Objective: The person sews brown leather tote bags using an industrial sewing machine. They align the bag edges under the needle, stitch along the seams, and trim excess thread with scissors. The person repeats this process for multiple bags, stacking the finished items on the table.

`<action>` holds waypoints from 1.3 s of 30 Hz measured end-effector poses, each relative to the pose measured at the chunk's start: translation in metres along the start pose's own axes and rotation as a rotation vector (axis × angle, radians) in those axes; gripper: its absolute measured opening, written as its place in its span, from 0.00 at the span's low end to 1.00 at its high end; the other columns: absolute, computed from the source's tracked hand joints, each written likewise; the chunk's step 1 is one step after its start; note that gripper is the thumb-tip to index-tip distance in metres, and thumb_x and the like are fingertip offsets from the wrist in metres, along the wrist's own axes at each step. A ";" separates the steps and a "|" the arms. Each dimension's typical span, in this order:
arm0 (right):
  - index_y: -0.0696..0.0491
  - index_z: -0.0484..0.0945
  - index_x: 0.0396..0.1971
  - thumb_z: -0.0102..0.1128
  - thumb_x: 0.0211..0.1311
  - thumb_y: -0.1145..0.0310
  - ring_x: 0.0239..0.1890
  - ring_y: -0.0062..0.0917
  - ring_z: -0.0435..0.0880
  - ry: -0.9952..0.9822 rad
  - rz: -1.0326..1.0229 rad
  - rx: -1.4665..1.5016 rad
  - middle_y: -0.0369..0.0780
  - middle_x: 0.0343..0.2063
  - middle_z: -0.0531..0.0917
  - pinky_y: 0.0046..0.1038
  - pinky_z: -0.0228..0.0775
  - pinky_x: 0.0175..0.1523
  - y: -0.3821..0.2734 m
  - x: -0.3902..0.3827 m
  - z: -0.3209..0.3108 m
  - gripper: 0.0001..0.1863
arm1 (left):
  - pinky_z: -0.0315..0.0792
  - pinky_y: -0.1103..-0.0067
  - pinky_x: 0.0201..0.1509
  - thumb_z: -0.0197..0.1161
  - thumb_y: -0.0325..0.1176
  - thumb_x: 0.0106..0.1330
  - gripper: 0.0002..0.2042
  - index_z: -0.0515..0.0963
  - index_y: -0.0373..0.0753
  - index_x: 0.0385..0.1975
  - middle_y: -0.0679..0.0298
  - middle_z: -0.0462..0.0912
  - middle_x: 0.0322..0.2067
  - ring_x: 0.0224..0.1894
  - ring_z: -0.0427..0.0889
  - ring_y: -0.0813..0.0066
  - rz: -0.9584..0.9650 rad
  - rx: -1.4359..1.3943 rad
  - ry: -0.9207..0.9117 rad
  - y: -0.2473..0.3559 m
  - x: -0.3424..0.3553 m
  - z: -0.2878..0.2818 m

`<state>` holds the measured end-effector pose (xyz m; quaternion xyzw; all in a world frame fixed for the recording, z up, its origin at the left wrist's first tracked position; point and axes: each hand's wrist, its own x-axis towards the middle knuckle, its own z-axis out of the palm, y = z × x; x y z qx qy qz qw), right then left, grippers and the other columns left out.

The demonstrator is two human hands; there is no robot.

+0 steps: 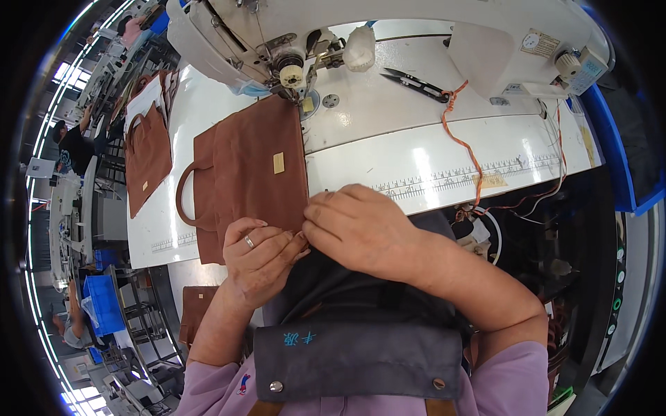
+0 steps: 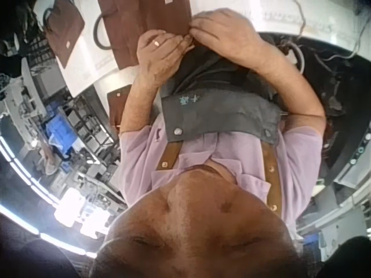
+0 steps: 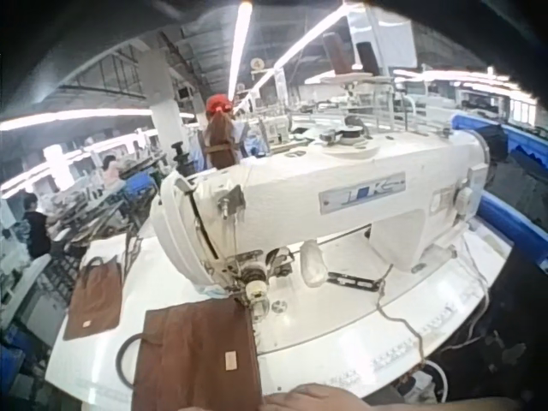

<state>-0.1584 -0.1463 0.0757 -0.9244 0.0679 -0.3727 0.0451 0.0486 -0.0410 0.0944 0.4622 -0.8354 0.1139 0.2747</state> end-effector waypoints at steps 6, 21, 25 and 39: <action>0.58 0.84 0.33 0.65 0.49 0.69 0.44 0.30 0.87 0.077 -0.040 -0.020 0.41 0.37 0.86 0.30 0.80 0.47 -0.008 -0.005 0.017 0.11 | 0.76 0.72 0.57 0.75 0.30 0.53 0.08 0.86 0.42 0.33 0.71 0.85 0.32 0.39 0.86 0.80 0.067 -0.074 -0.120 -0.008 -0.003 -0.008; 0.53 0.82 0.29 0.64 0.45 0.69 0.41 0.23 0.86 -0.002 0.044 -0.026 0.35 0.33 0.84 0.25 0.74 0.41 -0.016 0.000 0.006 0.09 | 0.73 0.61 0.71 0.71 0.30 0.63 0.18 0.82 0.33 0.53 0.53 0.81 0.58 0.60 0.81 0.53 -0.218 -0.201 -0.179 -0.045 0.039 0.025; 0.53 0.81 0.29 0.63 0.46 0.69 0.40 0.23 0.86 -0.043 0.039 0.011 0.35 0.32 0.83 0.24 0.74 0.41 -0.011 0.004 0.003 0.09 | 0.74 0.60 0.69 0.71 0.29 0.63 0.19 0.80 0.33 0.54 0.52 0.80 0.57 0.59 0.81 0.53 -0.211 -0.225 -0.173 -0.045 0.038 0.027; 0.50 0.77 0.25 0.64 0.44 0.68 0.33 0.22 0.83 -0.112 0.061 0.047 0.33 0.27 0.78 0.26 0.72 0.36 0.016 0.021 0.001 0.07 | 0.78 0.62 0.65 0.72 0.28 0.60 0.20 0.81 0.31 0.52 0.52 0.80 0.55 0.57 0.82 0.50 -0.170 -0.187 -0.109 -0.065 0.053 0.039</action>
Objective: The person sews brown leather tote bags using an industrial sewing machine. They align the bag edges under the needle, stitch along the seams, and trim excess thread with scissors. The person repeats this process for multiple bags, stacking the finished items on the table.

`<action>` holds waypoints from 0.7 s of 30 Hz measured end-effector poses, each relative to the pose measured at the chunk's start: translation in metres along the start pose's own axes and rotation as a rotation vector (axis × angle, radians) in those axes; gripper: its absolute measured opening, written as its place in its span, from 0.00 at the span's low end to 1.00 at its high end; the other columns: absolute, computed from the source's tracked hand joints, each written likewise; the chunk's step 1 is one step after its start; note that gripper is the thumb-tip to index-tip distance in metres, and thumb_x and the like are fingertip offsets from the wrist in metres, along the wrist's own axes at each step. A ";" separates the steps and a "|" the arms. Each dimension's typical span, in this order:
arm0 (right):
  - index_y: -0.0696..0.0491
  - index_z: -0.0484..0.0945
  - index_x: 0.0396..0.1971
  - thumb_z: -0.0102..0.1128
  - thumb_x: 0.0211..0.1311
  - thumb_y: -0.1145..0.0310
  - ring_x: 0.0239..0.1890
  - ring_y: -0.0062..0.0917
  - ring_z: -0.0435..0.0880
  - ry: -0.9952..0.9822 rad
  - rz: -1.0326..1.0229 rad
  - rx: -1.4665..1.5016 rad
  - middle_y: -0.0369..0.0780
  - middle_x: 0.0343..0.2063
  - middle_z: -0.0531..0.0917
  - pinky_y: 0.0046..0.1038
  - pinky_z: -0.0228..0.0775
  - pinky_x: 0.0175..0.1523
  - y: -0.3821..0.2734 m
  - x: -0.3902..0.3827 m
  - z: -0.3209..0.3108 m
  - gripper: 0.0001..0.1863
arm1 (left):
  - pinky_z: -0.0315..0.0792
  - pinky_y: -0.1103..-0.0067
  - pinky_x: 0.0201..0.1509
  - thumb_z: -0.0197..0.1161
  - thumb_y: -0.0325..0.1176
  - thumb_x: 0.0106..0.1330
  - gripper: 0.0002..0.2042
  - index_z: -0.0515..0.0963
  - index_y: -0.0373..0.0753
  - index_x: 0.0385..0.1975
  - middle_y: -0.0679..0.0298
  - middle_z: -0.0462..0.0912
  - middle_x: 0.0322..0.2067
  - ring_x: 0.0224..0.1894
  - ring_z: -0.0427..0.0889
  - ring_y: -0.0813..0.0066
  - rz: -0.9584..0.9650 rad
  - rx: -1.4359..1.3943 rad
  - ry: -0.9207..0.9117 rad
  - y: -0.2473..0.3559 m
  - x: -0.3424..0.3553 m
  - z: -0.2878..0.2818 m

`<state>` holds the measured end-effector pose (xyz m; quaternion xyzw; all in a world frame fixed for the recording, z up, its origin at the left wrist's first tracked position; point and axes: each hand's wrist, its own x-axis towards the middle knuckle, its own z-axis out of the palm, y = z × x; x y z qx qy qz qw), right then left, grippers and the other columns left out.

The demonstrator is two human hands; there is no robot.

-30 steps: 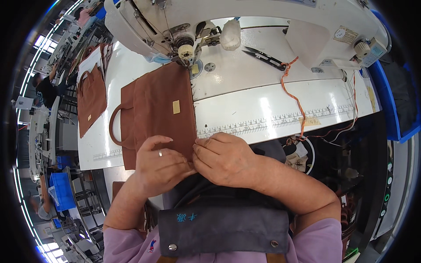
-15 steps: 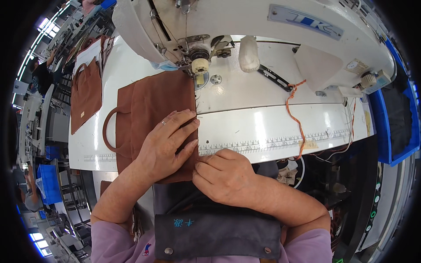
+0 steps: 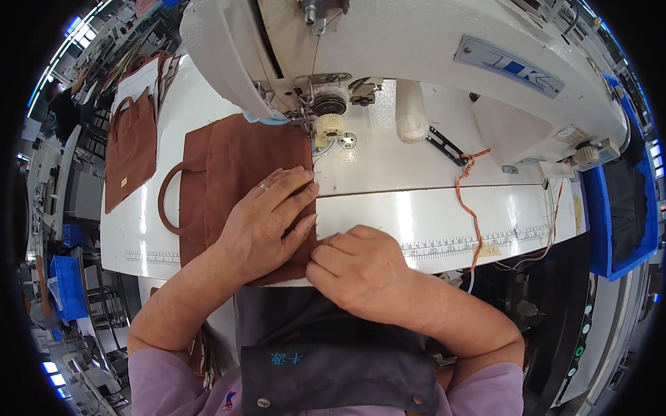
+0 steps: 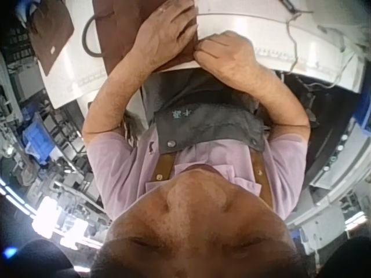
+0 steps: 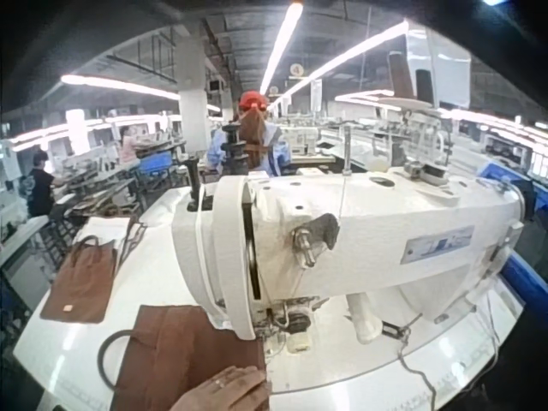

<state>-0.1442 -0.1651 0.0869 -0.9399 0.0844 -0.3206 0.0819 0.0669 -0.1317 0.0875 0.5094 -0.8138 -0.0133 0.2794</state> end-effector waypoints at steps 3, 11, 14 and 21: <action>0.49 0.75 0.23 0.64 0.44 0.68 0.30 0.23 0.81 -0.039 -0.016 -0.004 0.33 0.24 0.75 0.27 0.71 0.34 0.011 0.006 -0.001 0.06 | 0.78 0.62 0.64 0.72 0.27 0.60 0.19 0.81 0.31 0.52 0.53 0.80 0.56 0.57 0.82 0.50 -0.009 -0.028 0.008 -0.007 0.005 0.001; 0.50 0.74 0.21 0.63 0.45 0.67 0.29 0.27 0.80 -0.083 -0.036 0.034 0.34 0.23 0.76 0.31 0.73 0.32 0.038 0.024 -0.001 0.06 | 0.79 0.62 0.62 0.71 0.28 0.60 0.18 0.82 0.32 0.51 0.55 0.80 0.54 0.54 0.83 0.53 -0.014 0.006 0.040 -0.029 0.021 0.006; 0.50 0.75 0.22 0.63 0.45 0.68 0.29 0.27 0.81 -0.106 -0.051 -0.007 0.34 0.23 0.76 0.32 0.75 0.33 0.048 0.029 0.000 0.06 | 0.79 0.63 0.58 0.72 0.29 0.60 0.16 0.84 0.35 0.49 0.60 0.82 0.48 0.49 0.84 0.57 -0.054 -0.017 0.059 -0.036 0.028 0.007; 0.49 0.76 0.23 0.64 0.44 0.68 0.29 0.26 0.81 0.007 -0.009 -0.087 0.33 0.24 0.77 0.31 0.74 0.32 0.057 0.031 0.011 0.06 | 0.71 0.67 0.54 0.74 0.34 0.58 0.13 0.88 0.45 0.43 0.70 0.82 0.36 0.39 0.83 0.68 0.073 0.144 0.085 -0.051 0.039 0.005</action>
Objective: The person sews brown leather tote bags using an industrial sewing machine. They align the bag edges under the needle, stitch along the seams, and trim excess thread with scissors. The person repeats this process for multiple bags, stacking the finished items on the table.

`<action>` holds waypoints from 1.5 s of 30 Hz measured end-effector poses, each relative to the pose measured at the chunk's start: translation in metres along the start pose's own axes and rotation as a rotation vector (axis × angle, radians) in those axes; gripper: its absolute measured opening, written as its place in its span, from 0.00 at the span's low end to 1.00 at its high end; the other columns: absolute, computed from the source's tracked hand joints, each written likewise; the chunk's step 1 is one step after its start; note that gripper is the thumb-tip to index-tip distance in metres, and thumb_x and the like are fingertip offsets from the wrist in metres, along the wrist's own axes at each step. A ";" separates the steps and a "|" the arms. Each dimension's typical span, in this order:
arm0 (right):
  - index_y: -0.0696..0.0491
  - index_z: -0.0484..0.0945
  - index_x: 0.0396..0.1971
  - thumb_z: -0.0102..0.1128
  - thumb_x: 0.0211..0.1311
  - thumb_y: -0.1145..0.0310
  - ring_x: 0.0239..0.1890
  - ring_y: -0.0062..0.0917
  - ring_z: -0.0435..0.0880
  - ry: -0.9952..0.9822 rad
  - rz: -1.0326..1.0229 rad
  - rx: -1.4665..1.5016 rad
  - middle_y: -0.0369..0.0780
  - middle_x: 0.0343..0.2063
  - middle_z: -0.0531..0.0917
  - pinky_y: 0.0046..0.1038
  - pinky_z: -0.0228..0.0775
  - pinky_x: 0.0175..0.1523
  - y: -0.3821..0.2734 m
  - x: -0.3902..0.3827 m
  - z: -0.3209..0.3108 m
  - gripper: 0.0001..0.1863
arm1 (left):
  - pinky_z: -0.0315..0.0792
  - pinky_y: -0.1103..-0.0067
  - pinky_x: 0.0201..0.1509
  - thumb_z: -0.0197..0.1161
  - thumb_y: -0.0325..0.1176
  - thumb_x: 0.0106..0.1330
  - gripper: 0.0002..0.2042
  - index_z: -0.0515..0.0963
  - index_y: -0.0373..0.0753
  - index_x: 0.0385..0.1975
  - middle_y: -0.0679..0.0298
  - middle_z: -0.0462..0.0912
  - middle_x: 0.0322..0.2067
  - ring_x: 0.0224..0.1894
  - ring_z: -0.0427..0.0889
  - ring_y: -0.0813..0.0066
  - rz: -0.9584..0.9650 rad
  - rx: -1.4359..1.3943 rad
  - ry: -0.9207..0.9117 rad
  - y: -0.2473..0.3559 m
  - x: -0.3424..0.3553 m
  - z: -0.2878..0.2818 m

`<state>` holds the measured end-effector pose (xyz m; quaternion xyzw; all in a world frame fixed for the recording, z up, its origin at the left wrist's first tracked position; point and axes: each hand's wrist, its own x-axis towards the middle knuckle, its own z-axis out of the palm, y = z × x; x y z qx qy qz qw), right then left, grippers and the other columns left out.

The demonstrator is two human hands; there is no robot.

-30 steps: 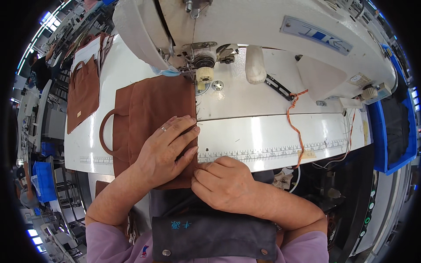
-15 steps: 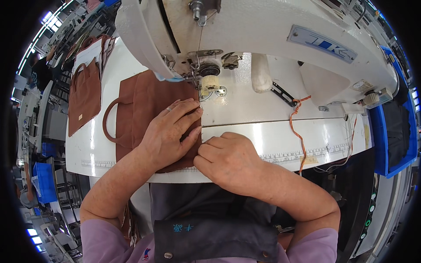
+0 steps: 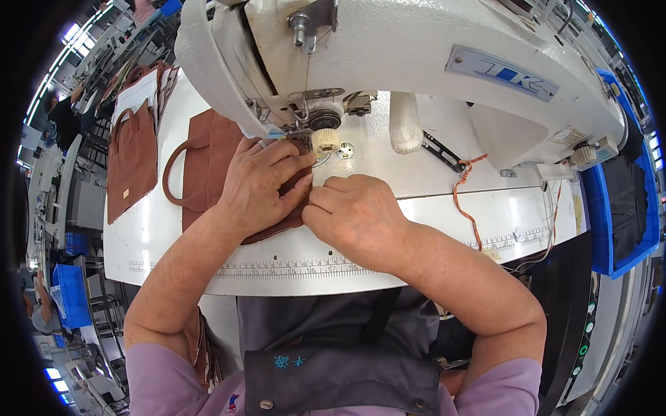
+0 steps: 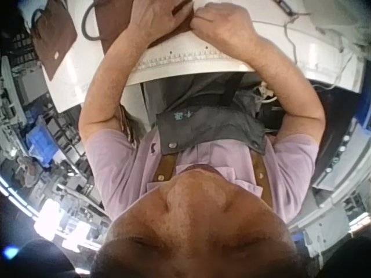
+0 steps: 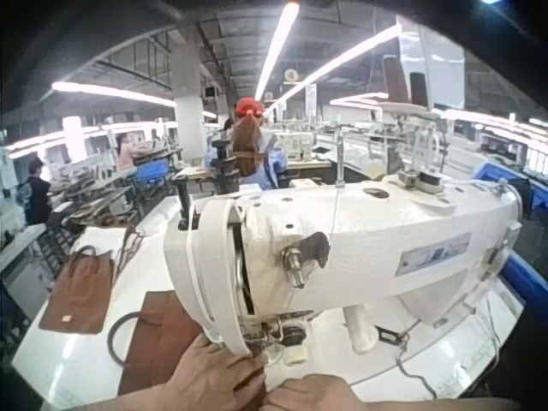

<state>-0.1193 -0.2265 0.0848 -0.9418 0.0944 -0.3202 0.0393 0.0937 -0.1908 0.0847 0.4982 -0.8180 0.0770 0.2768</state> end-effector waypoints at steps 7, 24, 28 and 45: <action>0.49 0.76 0.23 0.65 0.42 0.68 0.29 0.25 0.81 0.076 0.013 0.021 0.33 0.24 0.76 0.30 0.72 0.31 0.001 -0.001 0.001 0.07 | 0.73 0.64 0.59 0.71 0.28 0.54 0.18 0.85 0.40 0.47 0.64 0.86 0.44 0.47 0.85 0.63 -0.019 -0.175 -0.063 0.022 -0.014 -0.036; 0.50 0.79 0.25 0.65 0.45 0.68 0.33 0.24 0.82 -0.013 -0.001 -0.013 0.32 0.26 0.78 0.28 0.72 0.32 0.001 -0.007 -0.003 0.07 | 0.77 0.62 0.66 0.67 0.27 0.62 0.17 0.86 0.38 0.52 0.59 0.87 0.53 0.59 0.85 0.62 0.036 -0.066 -0.190 0.028 -0.037 -0.028; 0.51 0.82 0.29 0.66 0.47 0.68 0.35 0.25 0.82 -0.015 0.035 -0.010 0.33 0.28 0.80 0.28 0.74 0.34 0.005 -0.006 -0.003 0.07 | 0.75 0.61 0.68 0.63 0.21 0.61 0.18 0.86 0.37 0.51 0.58 0.85 0.55 0.61 0.84 0.61 0.011 -0.119 -0.192 0.018 -0.033 -0.026; 0.56 0.84 0.50 0.70 0.62 0.62 0.50 0.34 0.81 -0.156 0.292 -0.097 0.39 0.49 0.84 0.37 0.72 0.53 0.007 0.012 -0.003 0.19 | 0.81 0.67 0.60 0.57 0.13 0.55 0.24 0.88 0.41 0.50 0.58 0.88 0.52 0.53 0.86 0.54 -0.091 -0.232 -0.160 -0.036 -0.002 -0.011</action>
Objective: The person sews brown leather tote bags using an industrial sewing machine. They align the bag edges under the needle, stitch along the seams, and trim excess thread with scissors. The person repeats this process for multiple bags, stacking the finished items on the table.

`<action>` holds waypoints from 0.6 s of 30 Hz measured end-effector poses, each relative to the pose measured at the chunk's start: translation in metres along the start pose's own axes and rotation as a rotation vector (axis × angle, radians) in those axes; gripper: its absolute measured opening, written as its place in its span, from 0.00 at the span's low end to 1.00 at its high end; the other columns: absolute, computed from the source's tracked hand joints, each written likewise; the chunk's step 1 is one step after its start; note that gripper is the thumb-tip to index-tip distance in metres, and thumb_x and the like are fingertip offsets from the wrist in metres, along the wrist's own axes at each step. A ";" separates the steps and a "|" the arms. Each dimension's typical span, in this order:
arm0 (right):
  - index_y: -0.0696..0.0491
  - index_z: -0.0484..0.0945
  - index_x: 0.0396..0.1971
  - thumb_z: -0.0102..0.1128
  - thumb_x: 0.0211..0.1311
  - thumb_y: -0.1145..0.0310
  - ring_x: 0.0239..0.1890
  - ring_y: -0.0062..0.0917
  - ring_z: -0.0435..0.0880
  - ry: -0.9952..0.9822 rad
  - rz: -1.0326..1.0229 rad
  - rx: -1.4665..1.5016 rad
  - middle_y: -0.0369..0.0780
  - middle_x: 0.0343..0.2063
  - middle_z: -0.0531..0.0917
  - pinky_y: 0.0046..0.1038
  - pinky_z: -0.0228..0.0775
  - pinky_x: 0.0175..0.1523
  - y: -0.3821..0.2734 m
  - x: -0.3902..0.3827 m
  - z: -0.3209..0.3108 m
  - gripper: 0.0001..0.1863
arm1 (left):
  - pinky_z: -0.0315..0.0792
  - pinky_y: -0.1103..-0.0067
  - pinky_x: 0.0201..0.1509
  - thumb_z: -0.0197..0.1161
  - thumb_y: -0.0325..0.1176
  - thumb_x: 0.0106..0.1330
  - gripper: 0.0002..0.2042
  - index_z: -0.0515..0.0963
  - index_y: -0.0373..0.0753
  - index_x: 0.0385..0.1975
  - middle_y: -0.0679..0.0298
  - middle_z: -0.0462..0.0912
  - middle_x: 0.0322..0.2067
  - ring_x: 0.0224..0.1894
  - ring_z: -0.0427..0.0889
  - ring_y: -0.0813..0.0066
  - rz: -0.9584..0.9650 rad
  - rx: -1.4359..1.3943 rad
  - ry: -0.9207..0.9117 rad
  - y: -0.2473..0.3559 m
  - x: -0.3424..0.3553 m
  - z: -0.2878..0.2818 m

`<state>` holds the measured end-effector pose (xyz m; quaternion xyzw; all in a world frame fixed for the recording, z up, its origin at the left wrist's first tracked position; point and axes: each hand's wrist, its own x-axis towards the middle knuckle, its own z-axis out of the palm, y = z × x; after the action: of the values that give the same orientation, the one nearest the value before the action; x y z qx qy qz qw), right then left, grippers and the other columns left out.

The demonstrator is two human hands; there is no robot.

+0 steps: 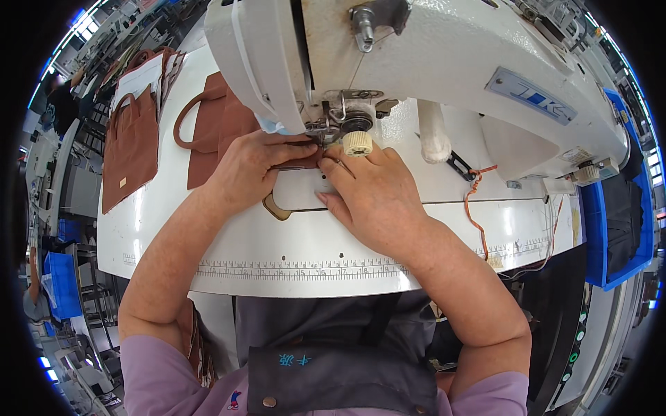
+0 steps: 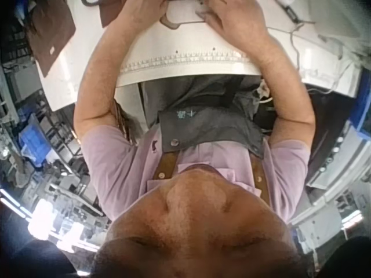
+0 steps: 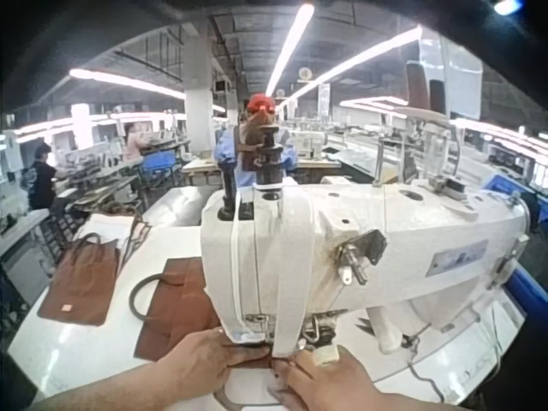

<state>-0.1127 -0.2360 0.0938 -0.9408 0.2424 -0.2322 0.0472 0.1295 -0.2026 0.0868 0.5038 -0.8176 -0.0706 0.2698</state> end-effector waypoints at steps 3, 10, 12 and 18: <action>0.56 0.82 0.52 0.70 0.63 0.61 0.53 0.36 0.80 -0.001 0.018 -0.011 0.40 0.51 0.83 0.39 0.71 0.55 -0.001 0.001 0.002 0.21 | 0.81 0.65 0.58 0.56 0.13 0.55 0.25 0.88 0.41 0.51 0.55 0.88 0.50 0.51 0.86 0.52 -0.020 0.005 0.037 -0.002 0.004 -0.002; 0.56 0.82 0.51 0.70 0.61 0.62 0.53 0.37 0.80 0.028 0.002 0.012 0.41 0.51 0.83 0.39 0.72 0.56 0.000 -0.001 0.002 0.20 | 0.81 0.64 0.57 0.55 0.13 0.55 0.25 0.87 0.40 0.51 0.52 0.88 0.48 0.51 0.86 0.50 -0.022 0.013 0.070 -0.004 0.003 -0.001; 0.55 0.82 0.50 0.71 0.61 0.63 0.52 0.37 0.80 0.036 -0.001 0.021 0.40 0.50 0.83 0.40 0.72 0.55 0.001 -0.002 0.001 0.20 | 0.80 0.64 0.57 0.54 0.13 0.56 0.25 0.87 0.40 0.51 0.51 0.88 0.48 0.50 0.86 0.49 -0.014 0.020 0.087 -0.002 0.004 0.001; 0.53 0.83 0.48 0.71 0.60 0.66 0.50 0.36 0.81 0.070 -0.011 0.091 0.39 0.48 0.84 0.40 0.73 0.54 0.008 -0.003 0.004 0.16 | 0.78 0.65 0.63 0.49 0.11 0.58 0.26 0.86 0.37 0.51 0.53 0.88 0.49 0.52 0.87 0.52 -0.023 -0.046 0.082 -0.011 -0.002 0.003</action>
<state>-0.1164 -0.2415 0.0872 -0.9303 0.2278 -0.2761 0.0801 0.1374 -0.2065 0.0797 0.5092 -0.7982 -0.0717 0.3137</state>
